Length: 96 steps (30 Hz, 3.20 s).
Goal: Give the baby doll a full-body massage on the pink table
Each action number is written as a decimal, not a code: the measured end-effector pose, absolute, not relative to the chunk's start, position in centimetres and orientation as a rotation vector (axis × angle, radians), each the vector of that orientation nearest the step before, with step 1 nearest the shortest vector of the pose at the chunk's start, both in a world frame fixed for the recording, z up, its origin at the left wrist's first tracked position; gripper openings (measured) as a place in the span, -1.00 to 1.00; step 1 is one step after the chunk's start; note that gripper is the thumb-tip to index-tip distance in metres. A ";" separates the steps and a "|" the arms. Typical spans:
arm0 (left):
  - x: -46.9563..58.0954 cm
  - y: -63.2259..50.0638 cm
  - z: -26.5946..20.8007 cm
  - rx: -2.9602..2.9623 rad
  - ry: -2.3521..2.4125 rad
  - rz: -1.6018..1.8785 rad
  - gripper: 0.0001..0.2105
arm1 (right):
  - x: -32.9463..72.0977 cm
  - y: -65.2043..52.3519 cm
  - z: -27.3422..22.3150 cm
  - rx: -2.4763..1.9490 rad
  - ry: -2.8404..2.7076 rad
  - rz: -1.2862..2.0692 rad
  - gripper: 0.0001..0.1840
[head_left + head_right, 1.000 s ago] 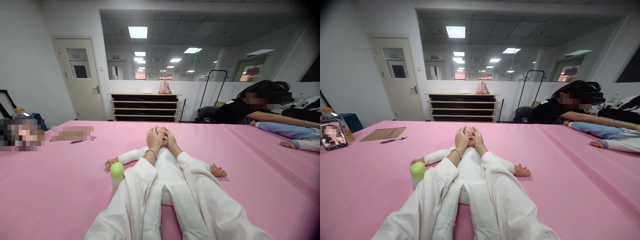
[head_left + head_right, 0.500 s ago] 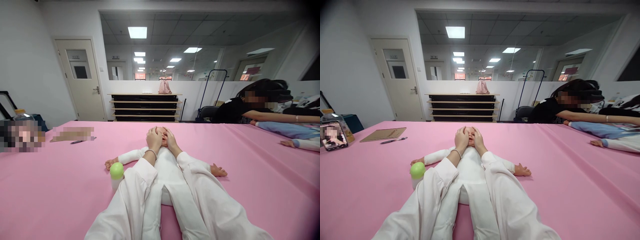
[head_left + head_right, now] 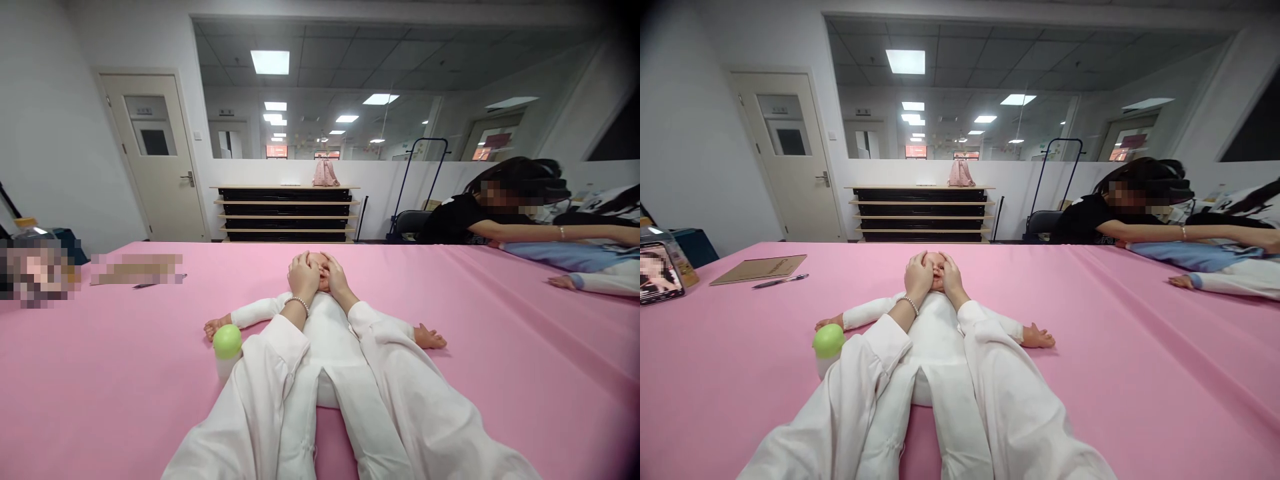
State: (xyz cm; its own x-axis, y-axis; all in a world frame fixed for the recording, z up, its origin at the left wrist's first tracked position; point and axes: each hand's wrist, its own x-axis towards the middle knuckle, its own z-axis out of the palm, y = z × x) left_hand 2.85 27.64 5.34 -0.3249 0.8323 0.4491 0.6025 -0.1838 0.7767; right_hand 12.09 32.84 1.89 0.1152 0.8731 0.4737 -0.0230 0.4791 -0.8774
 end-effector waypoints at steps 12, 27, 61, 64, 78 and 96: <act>2.8 27.3 5.6 1.660 1.820 1.513 -0.64 | 11.8 32.2 2.3 -0.906 -1.258 0.786 -0.58; 2.8 27.5 5.3 1.629 1.806 1.544 -0.62 | 11.6 32.0 2.7 -0.917 -1.225 0.769 -0.55; 0.9 24.1 2.4 1.896 1.557 1.442 -0.39 | 13.1 25.5 1.7 -1.261 -1.423 0.688 -0.34; 0.4 24.0 2.2 1.878 1.511 1.452 -0.42 | 13.1 25.2 2.0 -1.266 -1.412 0.695 -0.33; -0.2 23.6 2.0 1.817 1.478 1.414 -0.37 | 13.5 25.7 1.1 -1.113 -1.418 0.729 -0.33; -0.3 23.7 2.1 1.796 1.480 1.418 -0.44 | 13.6 25.8 0.8 -1.093 -1.404 0.719 -0.46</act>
State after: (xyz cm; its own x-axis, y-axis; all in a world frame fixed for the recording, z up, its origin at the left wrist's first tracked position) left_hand -0.27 23.65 2.05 -0.0830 0.8955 0.4372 0.4746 -0.3502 0.8075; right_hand 13.62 25.81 0.76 0.0941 0.9112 0.4011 0.2068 0.3762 -0.9031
